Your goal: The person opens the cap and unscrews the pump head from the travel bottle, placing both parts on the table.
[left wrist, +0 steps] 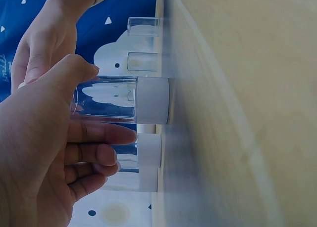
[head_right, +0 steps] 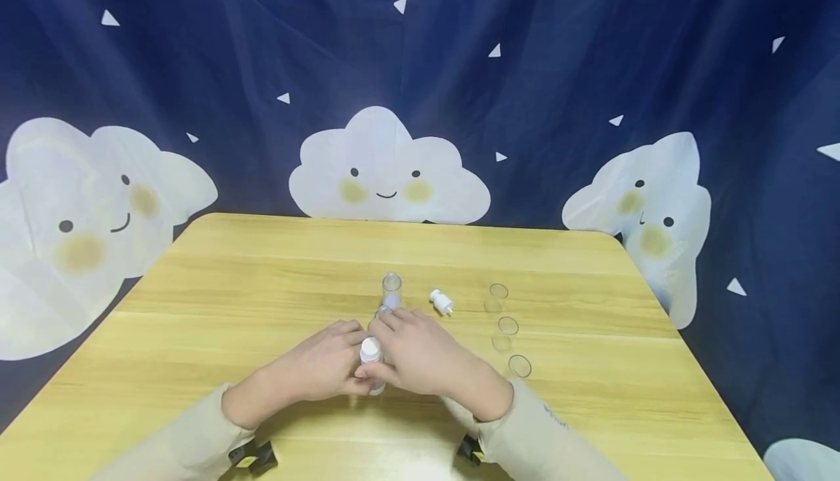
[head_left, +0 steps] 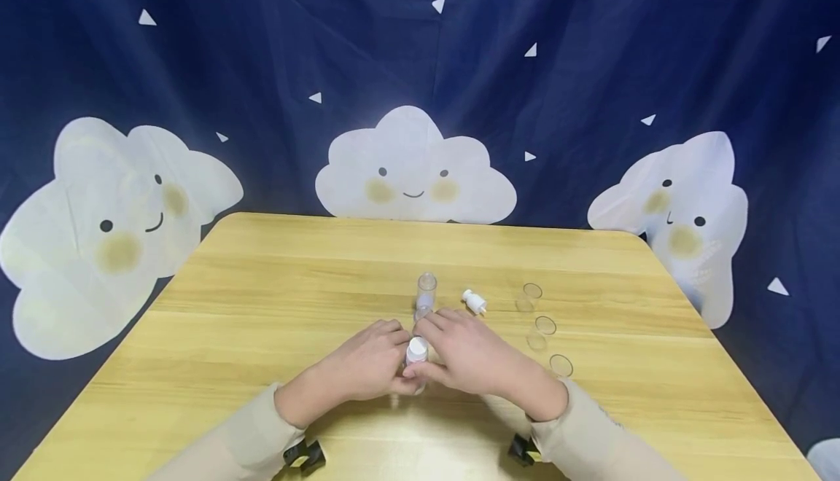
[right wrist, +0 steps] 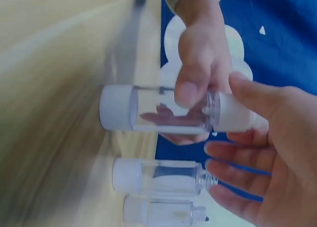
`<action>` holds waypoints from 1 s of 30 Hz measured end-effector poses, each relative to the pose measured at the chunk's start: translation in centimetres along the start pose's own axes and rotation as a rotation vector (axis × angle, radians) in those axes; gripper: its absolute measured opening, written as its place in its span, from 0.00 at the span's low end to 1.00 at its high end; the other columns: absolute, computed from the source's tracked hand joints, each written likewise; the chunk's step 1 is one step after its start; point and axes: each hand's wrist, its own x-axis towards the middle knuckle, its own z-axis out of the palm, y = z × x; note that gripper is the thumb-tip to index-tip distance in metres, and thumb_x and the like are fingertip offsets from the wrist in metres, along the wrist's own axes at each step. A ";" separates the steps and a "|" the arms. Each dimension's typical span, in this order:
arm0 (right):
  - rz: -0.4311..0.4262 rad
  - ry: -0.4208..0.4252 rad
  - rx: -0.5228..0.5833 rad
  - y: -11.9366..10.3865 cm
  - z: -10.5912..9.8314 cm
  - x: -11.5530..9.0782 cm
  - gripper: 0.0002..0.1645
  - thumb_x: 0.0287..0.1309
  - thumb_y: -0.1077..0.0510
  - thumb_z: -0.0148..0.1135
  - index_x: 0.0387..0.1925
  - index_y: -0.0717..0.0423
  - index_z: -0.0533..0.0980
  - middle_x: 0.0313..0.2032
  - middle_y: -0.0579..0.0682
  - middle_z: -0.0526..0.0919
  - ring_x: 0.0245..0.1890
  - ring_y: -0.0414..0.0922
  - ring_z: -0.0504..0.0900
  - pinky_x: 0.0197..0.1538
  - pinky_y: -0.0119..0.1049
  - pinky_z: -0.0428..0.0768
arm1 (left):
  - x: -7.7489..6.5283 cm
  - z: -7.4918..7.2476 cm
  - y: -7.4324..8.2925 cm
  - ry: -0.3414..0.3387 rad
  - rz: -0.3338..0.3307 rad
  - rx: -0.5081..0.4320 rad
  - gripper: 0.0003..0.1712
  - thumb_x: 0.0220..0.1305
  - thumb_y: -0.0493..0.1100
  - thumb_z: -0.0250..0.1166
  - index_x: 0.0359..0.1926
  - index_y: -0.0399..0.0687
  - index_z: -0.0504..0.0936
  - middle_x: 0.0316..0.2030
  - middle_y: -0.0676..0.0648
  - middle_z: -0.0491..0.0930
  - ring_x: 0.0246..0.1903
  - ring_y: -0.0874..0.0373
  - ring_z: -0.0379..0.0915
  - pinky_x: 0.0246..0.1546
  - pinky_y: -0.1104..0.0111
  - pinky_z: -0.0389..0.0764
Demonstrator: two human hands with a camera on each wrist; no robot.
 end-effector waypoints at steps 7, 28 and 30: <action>0.024 -0.157 0.221 1.1 -0.5 0.2 0.26 0.63 0.35 0.57 0.52 0.48 0.75 0.45 0.39 0.78 0.49 0.40 0.76 0.54 0.37 0.75 | 0.0 0.2 0.1 -0.009 -0.018 -0.008 0.22 0.65 0.64 0.57 0.41 0.52 0.82 0.40 0.55 0.81 0.36 0.61 0.69 0.45 0.68 0.74; 0.014 0.031 -0.171 -0.3 0.2 -0.1 0.40 0.55 0.22 0.51 0.43 0.54 0.76 0.35 0.42 0.77 0.34 0.41 0.76 0.38 0.36 0.78 | -0.1 0.1 0.0 -0.011 -0.032 -0.001 0.24 0.64 0.69 0.56 0.31 0.54 0.79 0.29 0.57 0.73 0.36 0.60 0.70 0.44 0.66 0.75; 0.015 0.054 -0.176 -0.4 0.3 0.0 0.39 0.55 0.22 0.52 0.41 0.53 0.75 0.33 0.42 0.76 0.31 0.42 0.75 0.35 0.36 0.76 | -0.2 0.1 -0.1 0.006 -0.021 0.010 0.23 0.64 0.68 0.56 0.30 0.55 0.78 0.28 0.58 0.73 0.35 0.60 0.70 0.43 0.67 0.75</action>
